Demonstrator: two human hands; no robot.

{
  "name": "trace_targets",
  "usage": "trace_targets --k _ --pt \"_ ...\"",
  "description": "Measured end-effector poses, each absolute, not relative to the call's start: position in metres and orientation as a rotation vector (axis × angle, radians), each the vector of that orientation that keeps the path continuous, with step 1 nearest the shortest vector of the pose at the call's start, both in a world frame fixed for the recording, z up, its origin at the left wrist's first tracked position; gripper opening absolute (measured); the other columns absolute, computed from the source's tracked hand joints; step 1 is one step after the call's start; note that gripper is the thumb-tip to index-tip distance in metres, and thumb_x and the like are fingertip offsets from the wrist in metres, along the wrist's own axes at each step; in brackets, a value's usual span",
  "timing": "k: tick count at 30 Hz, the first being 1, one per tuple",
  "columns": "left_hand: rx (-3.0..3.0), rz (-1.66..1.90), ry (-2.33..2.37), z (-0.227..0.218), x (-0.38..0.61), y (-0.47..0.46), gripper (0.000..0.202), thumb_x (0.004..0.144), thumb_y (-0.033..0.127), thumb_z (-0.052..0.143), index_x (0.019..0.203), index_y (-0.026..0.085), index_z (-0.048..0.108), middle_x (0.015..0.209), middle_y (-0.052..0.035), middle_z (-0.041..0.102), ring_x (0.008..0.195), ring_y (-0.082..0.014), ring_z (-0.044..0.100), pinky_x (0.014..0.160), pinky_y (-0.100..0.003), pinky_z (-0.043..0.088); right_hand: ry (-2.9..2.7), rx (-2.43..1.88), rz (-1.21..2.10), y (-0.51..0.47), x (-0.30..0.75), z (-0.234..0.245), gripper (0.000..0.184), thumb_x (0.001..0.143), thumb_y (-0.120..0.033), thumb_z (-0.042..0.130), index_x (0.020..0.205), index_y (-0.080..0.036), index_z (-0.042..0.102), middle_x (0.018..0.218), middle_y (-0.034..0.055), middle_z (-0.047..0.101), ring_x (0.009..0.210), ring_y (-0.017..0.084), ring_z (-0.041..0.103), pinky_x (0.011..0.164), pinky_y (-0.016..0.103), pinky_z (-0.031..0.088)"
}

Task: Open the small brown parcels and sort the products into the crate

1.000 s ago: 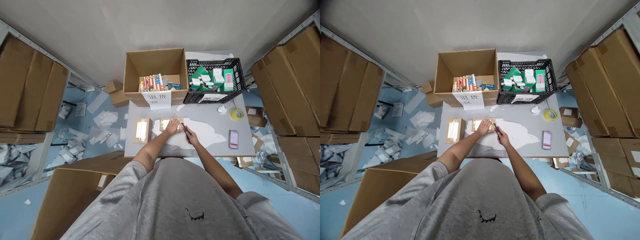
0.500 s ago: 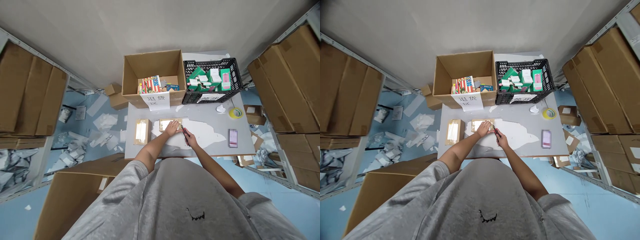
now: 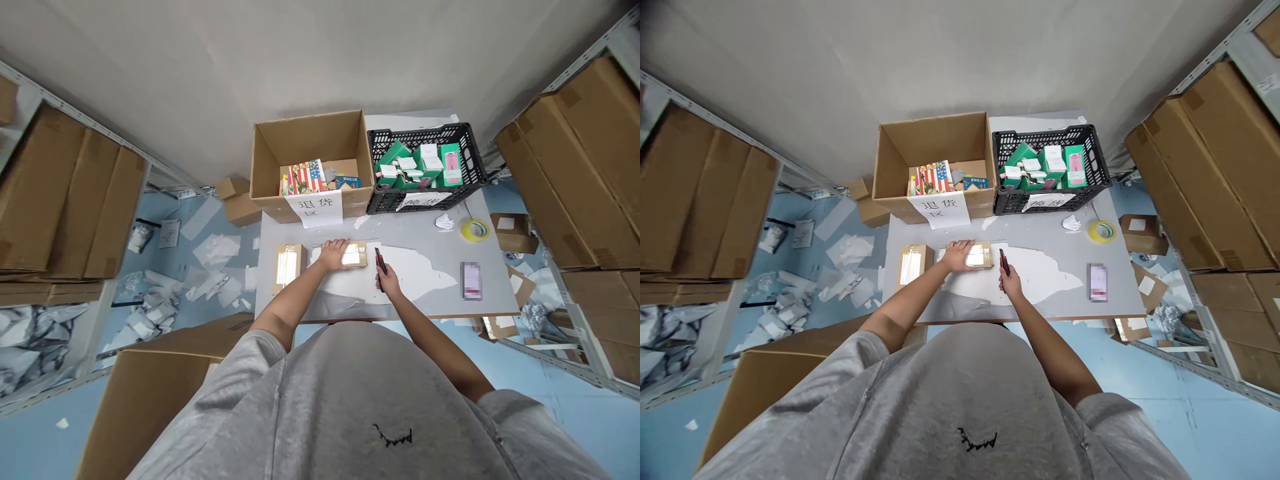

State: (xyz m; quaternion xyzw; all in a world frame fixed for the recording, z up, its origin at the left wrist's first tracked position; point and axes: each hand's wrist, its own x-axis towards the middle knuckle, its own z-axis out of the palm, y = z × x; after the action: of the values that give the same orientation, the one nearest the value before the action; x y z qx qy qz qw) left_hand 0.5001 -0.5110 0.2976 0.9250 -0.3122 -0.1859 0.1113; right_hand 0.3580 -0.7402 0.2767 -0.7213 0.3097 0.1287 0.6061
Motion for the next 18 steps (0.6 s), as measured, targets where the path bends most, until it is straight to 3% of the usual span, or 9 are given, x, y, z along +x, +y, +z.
trace_targets --k 3,6,9,11,13,15,18 --pt "2.801 -0.619 -0.723 0.304 0.495 -0.52 0.124 0.07 0.079 0.075 0.167 0.022 0.024 0.155 -0.0228 0.047 0.135 -0.0373 0.056 0.117 -0.048 0.046 0.717 -1.743 0.288 -0.729 0.371 0.272 0.048 0.093 -0.063 0.053 0.119 -0.022 0.052 0.072 -0.0036 0.059 0.048 0.012 0.055 0.046 0.024 0.047" --pt "2.866 -0.674 -0.389 0.306 0.48 -0.544 0.122 0.075 0.089 0.057 0.17 0.029 0.008 0.165 -0.0256 0.031 0.117 -0.0357 0.068 0.096 -0.044 0.058 0.664 -1.806 0.284 -0.721 0.384 0.27 0.044 0.097 -0.06 0.047 0.121 -0.023 0.05 0.077 -0.0028 0.061 0.051 0.013 0.057 0.05 0.025 0.048" --pt "2.898 -0.786 -0.019 0.304 0.467 -0.569 0.116 0.079 0.091 0.042 0.17 0.034 -0.002 0.167 -0.0284 0.023 0.103 -0.0325 0.073 0.079 -0.042 0.061 0.64 -1.853 0.287 -0.718 0.39 0.271 0.043 0.097 -0.06 0.048 0.12 -0.024 0.051 0.078 -0.0028 0.061 0.054 0.014 0.057 0.055 0.027 0.049" --pt "2.897 -0.865 0.167 0.303 0.465 -0.579 0.117 0.079 0.091 0.042 0.17 0.033 -0.004 0.164 -0.0296 0.029 0.103 -0.0324 0.073 0.076 -0.041 0.061 0.627 -1.863 0.288 -0.718 0.389 0.271 0.048 0.092 -0.061 0.058 0.123 -0.025 0.05 0.078 -0.0036 0.059 0.057 0.016 0.058 0.059 0.029 0.05" --pt "2.892 -0.909 0.244 0.301 0.467 -0.582 0.119 0.079 0.09 0.044 0.17 0.028 0.0 0.153 -0.0303 0.045 0.11 -0.0354 0.071 0.076 -0.041 0.062 0.601 -1.849 0.289 -0.718 0.383 0.271 0.064 0.081 -0.06 0.071 0.128 -0.024 0.048 0.079 -0.0044 0.058 0.064 0.018 0.059 0.064 0.031 0.05" --pt "2.916 -0.892 0.258 0.3 0.473 -0.579 0.117 0.081 0.09 0.042 0.17 0.018 0.014 0.14 -0.031 0.057 0.119 -0.0398 0.066 0.076 -0.042 0.062 0.571 -1.845 0.293 -0.717 0.374 0.269 0.082 0.07 -0.057 0.083 0.133 -0.022 0.045 0.081 -0.0045 0.057 0.071 0.02 0.059 0.069 0.033 0.051" --pt "3.009 -0.863 0.324 0.3 0.487 -0.566 0.112 0.084 0.089 0.035 0.161 0.008 0.037 0.146 -0.0351 0.051 0.124 -0.0438 0.062 0.075 -0.047 0.062 0.546 -1.892 0.306 -0.718 0.361 0.266 0.095 0.061 -0.056 0.089 0.136 -0.021 0.043 0.085 -0.0039 0.057 0.078 0.021 0.059 0.074 0.034 0.049"
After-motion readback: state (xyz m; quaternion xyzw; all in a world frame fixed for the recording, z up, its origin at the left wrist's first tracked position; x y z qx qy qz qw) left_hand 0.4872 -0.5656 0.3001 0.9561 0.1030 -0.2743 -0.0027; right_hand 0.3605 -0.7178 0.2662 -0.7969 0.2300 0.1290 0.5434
